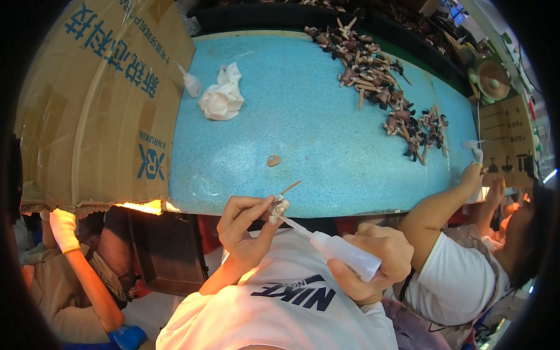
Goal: The person retrieves figurine parts from a lit box, applies glue from a squeeze bottle onto the components, and attaches pieces together by hand before placing the glue bottle on a shelf.
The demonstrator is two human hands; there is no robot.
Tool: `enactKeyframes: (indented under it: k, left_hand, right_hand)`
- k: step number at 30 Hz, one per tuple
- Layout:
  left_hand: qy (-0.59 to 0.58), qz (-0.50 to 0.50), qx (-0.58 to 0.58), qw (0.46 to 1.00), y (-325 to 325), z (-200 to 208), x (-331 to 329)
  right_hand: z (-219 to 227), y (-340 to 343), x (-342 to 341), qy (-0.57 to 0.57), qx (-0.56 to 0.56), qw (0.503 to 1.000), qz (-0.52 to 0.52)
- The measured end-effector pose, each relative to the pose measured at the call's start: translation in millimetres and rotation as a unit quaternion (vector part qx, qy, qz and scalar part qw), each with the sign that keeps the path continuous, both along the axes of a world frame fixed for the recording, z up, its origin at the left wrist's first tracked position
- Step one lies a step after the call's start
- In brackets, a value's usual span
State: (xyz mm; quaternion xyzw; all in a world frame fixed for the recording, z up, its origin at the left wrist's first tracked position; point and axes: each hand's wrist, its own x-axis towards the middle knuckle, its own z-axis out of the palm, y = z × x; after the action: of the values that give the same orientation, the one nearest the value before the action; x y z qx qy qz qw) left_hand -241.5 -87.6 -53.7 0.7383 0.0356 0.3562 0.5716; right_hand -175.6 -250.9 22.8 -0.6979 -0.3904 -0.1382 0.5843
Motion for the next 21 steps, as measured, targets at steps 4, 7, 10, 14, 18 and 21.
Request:
enactKeyframes:
  k: [4, 7, 10, 14, 18, 21]
  left_hand:
    - [0.001, -0.001, 0.001, 1.0, 0.4, -0.1, -0.6]
    - [-0.001, -0.002, -0.004, 1.0, 0.5, -0.9, -0.7]
    - [-0.007, 0.0, -0.007, 1.0, 0.6, -0.6, 0.1]
    - [-0.003, -0.003, -0.001, 1.0, 1.1, -1.1, -0.8]
    - [0.0, -0.006, 0.005, 1.0, 1.8, -3.9, -1.9]
    - [0.001, -0.008, 0.001, 1.0, 1.7, -3.7, -2.1]
  right_hand:
    - [2.8, 2.3, 1.3, -0.023, -0.014, 1.0, -0.006]
    - [7.0, 7.2, 4.3, -0.04, -0.002, 0.999, -0.015]
    - [7.0, 7.1, 4.5, -0.038, -0.006, 0.999, -0.013]
    - [9.0, 8.1, 4.7, -0.039, -0.013, 0.999, -0.01]
    - [9.5, 8.3, 4.9, -0.043, -0.019, 0.999, -0.009]
    - [9.4, 7.9, 5.1, -0.047, -0.029, 0.998, -0.009]
